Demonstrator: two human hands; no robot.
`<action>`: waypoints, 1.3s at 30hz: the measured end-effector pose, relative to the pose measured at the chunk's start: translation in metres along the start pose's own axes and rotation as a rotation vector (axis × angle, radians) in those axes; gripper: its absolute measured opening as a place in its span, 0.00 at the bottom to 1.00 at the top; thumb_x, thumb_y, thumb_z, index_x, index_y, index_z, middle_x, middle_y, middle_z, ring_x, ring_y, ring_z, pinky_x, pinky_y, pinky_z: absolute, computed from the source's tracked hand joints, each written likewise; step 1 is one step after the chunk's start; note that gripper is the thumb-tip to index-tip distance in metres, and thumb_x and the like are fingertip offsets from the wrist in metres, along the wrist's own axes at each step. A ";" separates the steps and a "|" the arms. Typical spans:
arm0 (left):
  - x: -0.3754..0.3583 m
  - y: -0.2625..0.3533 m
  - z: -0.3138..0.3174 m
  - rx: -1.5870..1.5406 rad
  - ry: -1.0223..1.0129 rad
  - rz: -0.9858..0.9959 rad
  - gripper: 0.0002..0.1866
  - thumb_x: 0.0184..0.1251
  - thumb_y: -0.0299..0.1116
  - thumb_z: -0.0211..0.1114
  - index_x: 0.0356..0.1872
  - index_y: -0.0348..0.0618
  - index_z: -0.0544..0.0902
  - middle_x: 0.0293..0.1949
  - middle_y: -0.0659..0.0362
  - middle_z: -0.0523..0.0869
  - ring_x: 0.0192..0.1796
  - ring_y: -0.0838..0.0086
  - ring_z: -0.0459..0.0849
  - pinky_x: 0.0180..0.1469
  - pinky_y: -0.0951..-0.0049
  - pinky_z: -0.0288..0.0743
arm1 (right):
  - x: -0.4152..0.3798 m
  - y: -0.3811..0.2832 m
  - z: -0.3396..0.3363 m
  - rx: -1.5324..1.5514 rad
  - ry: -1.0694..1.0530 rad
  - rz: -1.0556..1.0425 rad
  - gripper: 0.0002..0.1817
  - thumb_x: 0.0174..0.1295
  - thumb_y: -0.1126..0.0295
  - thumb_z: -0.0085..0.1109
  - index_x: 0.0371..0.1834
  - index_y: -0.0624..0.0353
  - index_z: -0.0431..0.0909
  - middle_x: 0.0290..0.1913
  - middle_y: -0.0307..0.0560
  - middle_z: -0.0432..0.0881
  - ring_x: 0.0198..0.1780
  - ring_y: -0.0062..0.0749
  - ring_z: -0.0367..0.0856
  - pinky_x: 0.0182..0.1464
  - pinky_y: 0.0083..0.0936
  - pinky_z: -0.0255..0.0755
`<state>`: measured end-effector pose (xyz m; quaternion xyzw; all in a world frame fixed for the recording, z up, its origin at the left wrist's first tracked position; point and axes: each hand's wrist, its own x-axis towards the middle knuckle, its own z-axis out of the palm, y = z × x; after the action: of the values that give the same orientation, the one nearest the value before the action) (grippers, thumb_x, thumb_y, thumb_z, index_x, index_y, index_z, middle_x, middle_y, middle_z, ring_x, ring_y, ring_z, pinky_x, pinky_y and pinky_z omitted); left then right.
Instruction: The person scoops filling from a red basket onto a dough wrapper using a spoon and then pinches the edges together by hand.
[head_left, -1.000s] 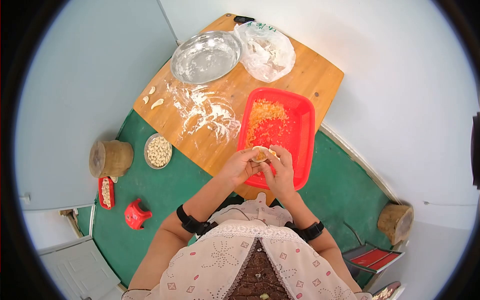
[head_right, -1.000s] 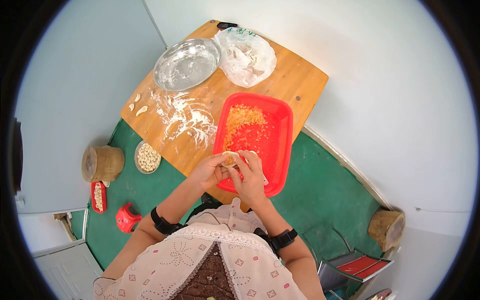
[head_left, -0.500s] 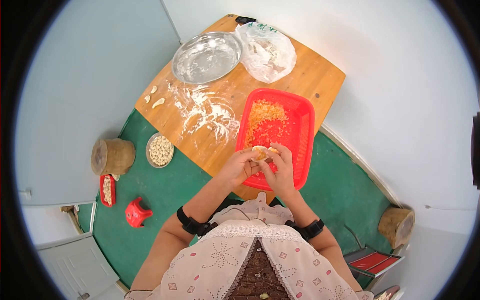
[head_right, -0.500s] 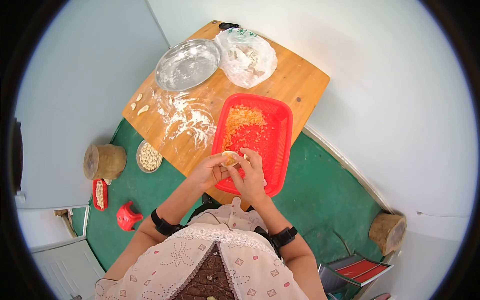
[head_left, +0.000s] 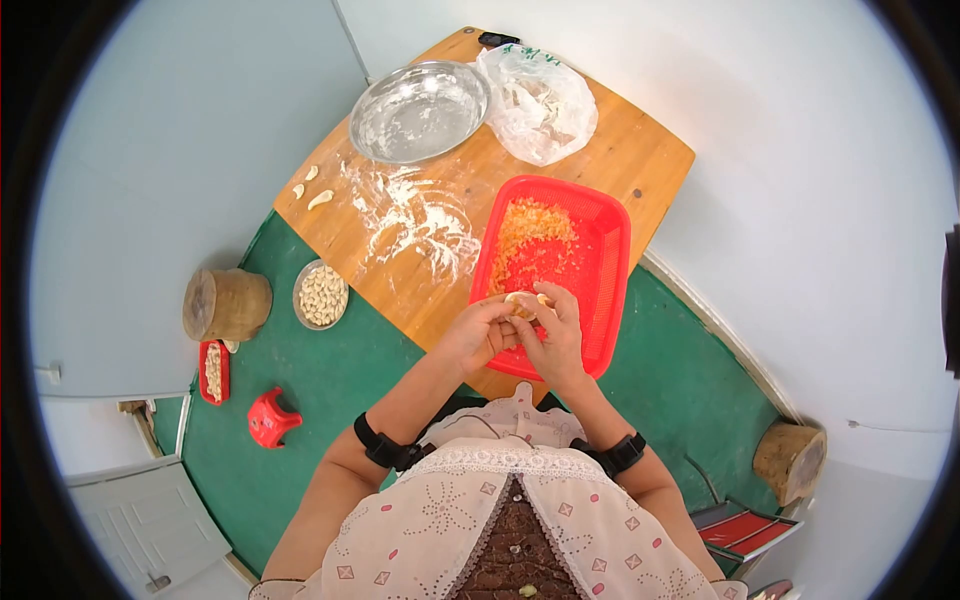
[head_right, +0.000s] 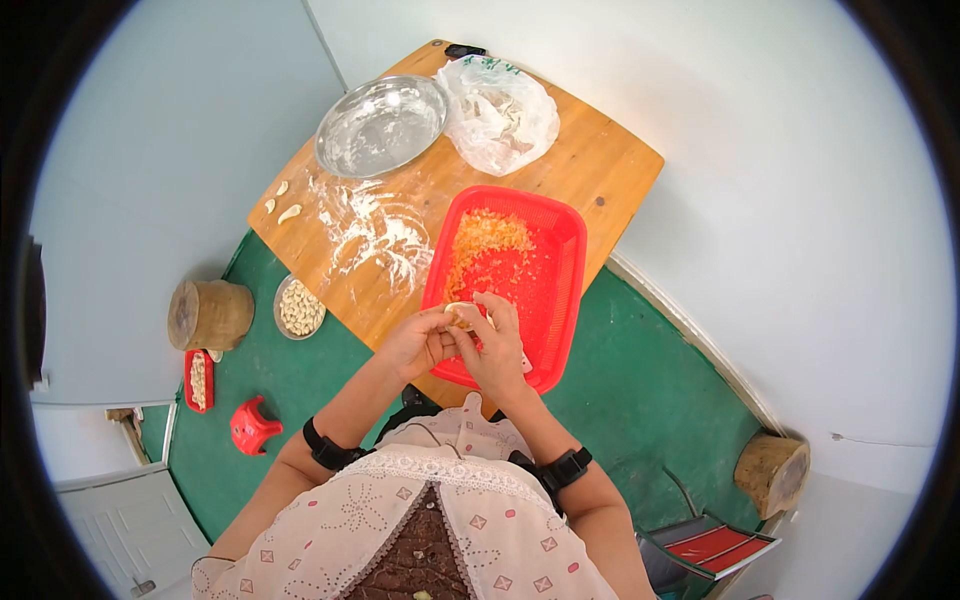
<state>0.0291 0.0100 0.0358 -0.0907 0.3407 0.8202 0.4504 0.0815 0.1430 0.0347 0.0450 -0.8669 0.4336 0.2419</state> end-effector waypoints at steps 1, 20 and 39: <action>0.001 0.000 -0.002 -0.003 -0.005 -0.003 0.13 0.65 0.30 0.45 0.47 0.36 0.71 0.42 0.55 0.78 0.42 0.72 0.79 0.46 0.69 0.75 | -0.001 0.001 0.000 0.012 0.003 0.015 0.19 0.42 0.79 0.63 0.42 0.56 0.76 0.49 0.51 0.69 0.48 0.41 0.69 0.46 0.28 0.67; -0.003 0.005 0.003 0.003 0.011 -0.009 0.13 0.64 0.31 0.48 0.47 0.37 0.71 0.42 0.55 0.79 0.44 0.71 0.79 0.47 0.72 0.74 | 0.001 -0.003 -0.009 0.074 0.001 -0.014 0.19 0.37 0.78 0.65 0.37 0.60 0.77 0.46 0.51 0.70 0.49 0.45 0.69 0.48 0.33 0.66; 0.000 0.004 0.004 0.025 -0.009 -0.018 0.16 0.67 0.37 0.43 0.47 0.36 0.71 0.44 0.52 0.77 0.46 0.69 0.78 0.49 0.69 0.73 | 0.010 -0.004 -0.010 -0.009 -0.076 -0.060 0.23 0.37 0.75 0.67 0.43 0.57 0.75 0.51 0.52 0.66 0.50 0.44 0.66 0.48 0.32 0.64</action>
<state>0.0262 0.0111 0.0412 -0.0847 0.3479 0.8122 0.4605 0.0783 0.1495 0.0474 0.0865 -0.8756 0.4201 0.2221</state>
